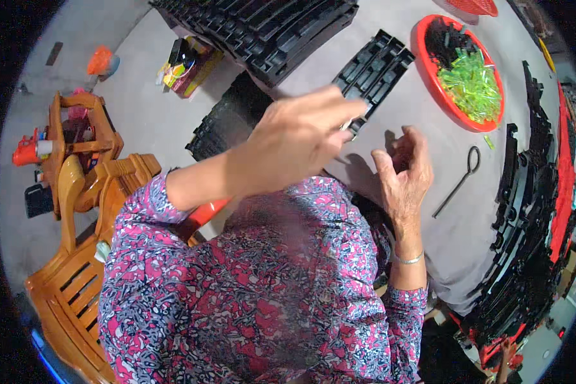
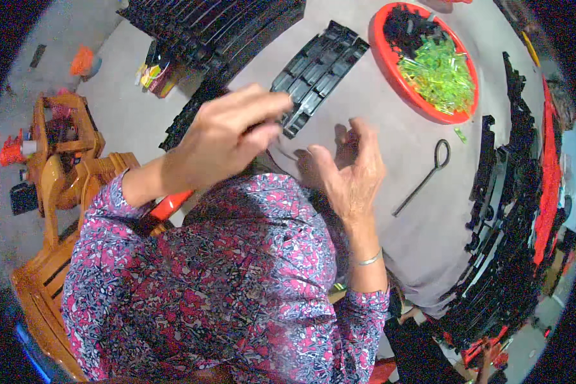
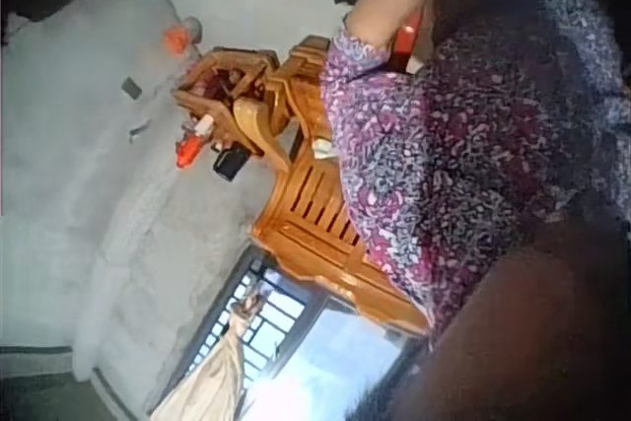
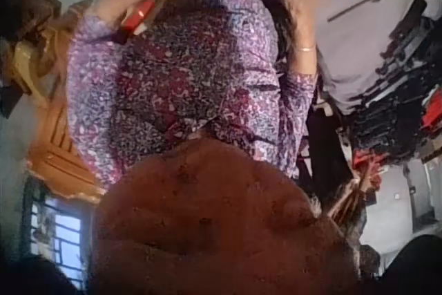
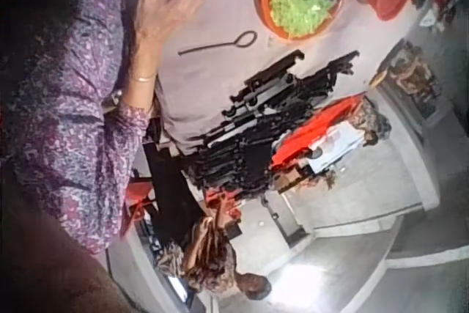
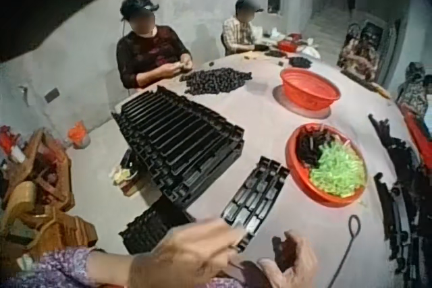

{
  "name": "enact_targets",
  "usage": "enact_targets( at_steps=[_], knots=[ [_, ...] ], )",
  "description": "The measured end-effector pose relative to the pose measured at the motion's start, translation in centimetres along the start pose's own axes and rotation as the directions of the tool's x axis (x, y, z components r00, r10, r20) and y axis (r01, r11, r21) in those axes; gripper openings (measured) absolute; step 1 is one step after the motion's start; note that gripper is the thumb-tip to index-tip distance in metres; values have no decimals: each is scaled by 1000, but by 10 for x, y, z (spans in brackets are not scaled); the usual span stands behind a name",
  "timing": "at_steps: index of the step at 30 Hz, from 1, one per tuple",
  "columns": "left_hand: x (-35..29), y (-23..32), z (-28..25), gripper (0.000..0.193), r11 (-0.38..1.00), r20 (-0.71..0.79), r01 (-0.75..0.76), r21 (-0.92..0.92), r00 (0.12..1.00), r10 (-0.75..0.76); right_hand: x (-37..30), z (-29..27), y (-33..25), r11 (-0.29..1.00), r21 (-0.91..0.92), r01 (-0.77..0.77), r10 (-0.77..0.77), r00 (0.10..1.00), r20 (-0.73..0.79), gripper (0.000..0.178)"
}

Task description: Assembling small plastic components using a specialized metal pulling tool to tension parts together.

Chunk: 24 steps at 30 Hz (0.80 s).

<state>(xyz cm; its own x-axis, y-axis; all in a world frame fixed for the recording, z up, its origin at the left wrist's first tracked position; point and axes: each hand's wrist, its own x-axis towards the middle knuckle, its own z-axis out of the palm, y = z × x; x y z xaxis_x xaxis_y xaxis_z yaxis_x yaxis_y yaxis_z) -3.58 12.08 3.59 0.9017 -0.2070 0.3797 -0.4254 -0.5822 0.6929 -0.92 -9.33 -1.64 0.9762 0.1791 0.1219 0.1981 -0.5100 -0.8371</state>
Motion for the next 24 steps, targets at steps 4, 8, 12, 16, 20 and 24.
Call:
enact_targets(
  at_steps=[4, 8, 12, 16, 20, 24],
  knots=[
    [22, -20, 2, 34, 984, -111, -41, 171, 992, 61, -5, 10, -4, 987, -99, 128, -128, 992, 5, 47],
    [46, -33, 20, 45, 921, -109, -21, 388, 992, 68, 0, 13, 2, 983, -115, 142, -140, 990, 21, 48],
    [61, -51, 34, 51, 870, -71, 34, 493, 997, 1, 2, 17, 0, 975, -123, 183, -182, 983, 23, 47],
    [73, -51, 40, 48, 827, -14, 96, 553, 994, -106, 2, 18, 2, 961, -124, 249, -252, 968, -5, 44],
    [80, -57, 49, 40, 791, 21, 101, 604, 990, -143, 4, 17, 2, 965, -123, 234, -234, 972, 13, 43],
    [84, -59, 52, 38, 762, 36, 96, 640, 987, -155, 4, 17, 1, 960, -152, 235, -235, 972, 16, 42]
  ],
)
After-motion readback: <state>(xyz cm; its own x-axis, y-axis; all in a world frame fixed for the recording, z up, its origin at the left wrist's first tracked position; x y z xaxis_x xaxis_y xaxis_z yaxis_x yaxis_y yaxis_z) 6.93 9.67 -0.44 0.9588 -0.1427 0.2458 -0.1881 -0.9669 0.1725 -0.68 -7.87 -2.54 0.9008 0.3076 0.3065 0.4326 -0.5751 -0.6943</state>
